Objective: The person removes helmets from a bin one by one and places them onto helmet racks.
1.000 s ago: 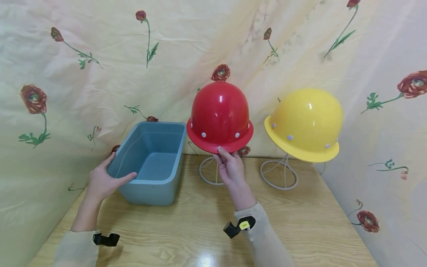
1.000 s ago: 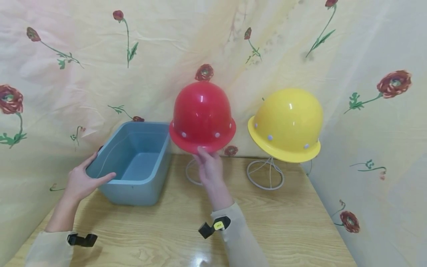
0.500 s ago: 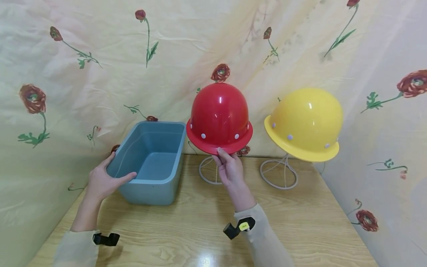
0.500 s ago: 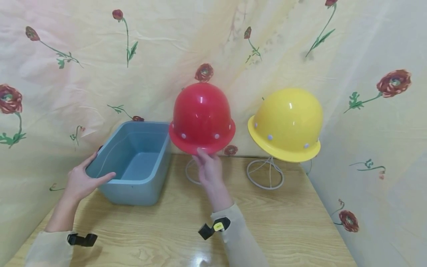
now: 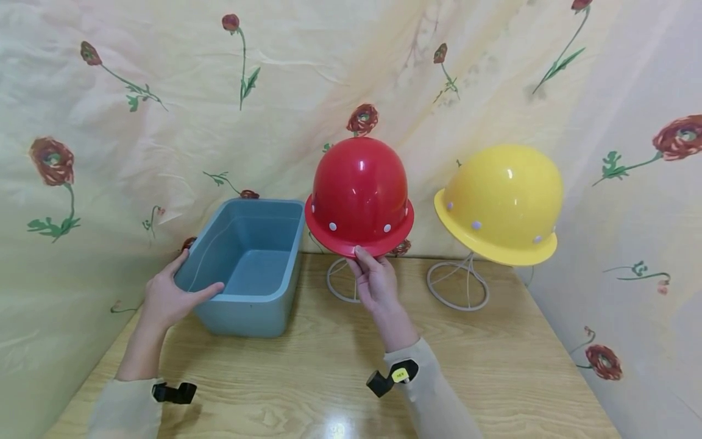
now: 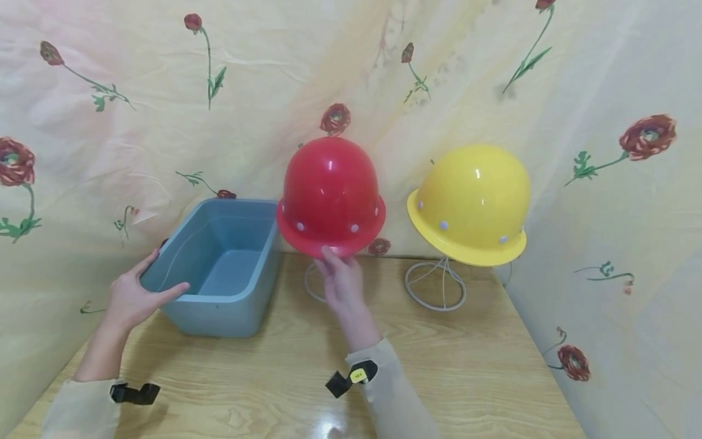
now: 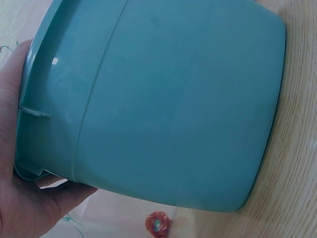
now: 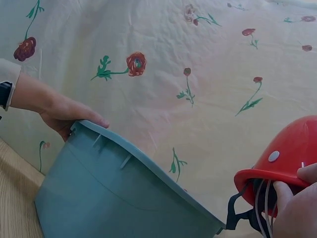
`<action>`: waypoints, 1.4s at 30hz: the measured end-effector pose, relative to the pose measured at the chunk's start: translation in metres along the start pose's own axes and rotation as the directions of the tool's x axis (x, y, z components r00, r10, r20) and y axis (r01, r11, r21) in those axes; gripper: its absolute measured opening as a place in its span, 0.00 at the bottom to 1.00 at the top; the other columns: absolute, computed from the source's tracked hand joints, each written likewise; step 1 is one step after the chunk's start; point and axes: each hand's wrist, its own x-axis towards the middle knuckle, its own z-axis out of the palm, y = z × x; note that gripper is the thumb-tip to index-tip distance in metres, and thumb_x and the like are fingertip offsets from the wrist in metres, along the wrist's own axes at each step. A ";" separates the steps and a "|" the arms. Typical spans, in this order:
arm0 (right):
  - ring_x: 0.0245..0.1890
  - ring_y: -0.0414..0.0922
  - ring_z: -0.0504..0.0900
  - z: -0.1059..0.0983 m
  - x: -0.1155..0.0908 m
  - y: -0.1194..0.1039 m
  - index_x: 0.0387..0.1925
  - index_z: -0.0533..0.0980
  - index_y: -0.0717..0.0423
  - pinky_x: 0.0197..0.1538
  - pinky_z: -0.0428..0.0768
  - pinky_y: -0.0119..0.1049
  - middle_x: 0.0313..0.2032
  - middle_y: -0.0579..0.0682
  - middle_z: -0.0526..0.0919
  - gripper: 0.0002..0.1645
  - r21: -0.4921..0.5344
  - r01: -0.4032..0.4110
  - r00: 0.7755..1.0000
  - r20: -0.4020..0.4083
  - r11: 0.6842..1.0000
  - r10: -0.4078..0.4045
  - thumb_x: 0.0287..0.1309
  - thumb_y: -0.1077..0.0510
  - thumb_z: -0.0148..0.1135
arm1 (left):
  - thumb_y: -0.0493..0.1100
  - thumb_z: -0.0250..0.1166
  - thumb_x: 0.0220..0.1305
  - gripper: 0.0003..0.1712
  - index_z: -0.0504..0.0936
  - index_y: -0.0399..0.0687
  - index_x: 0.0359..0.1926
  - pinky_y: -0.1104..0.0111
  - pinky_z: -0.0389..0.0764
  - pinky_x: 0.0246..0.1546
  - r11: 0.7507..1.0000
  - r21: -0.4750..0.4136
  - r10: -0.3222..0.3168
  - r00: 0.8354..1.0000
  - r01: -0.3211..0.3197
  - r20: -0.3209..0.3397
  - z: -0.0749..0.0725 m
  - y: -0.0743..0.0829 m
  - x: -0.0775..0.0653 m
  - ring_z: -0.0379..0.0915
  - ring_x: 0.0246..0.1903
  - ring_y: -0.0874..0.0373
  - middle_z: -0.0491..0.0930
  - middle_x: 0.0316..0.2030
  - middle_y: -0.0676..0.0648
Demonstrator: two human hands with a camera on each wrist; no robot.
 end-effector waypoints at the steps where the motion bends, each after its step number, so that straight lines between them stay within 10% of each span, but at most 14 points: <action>1: 0.40 0.38 0.93 0.000 0.000 0.000 0.56 0.74 0.59 0.48 0.88 0.30 0.41 0.45 0.92 0.12 -0.004 -0.001 1.000 -0.001 1.000 0.001 0.76 0.69 0.56 | 0.66 0.77 0.58 0.69 0.48 0.44 0.86 0.20 0.62 0.64 1.000 -0.001 -0.001 1.000 0.001 0.000 0.000 0.001 0.000 0.54 0.75 0.20 0.53 0.81 0.25; 42: 0.39 0.37 0.92 -0.002 -0.003 -0.001 0.53 0.76 0.61 0.48 0.88 0.30 0.42 0.46 0.88 0.13 -0.058 0.095 0.993 0.082 0.994 -0.090 0.73 0.73 0.53 | 0.66 0.77 0.59 0.68 0.49 0.44 0.86 0.21 0.62 0.65 1.000 0.005 -0.011 1.000 0.011 0.003 0.000 -0.001 0.001 0.54 0.75 0.20 0.53 0.80 0.24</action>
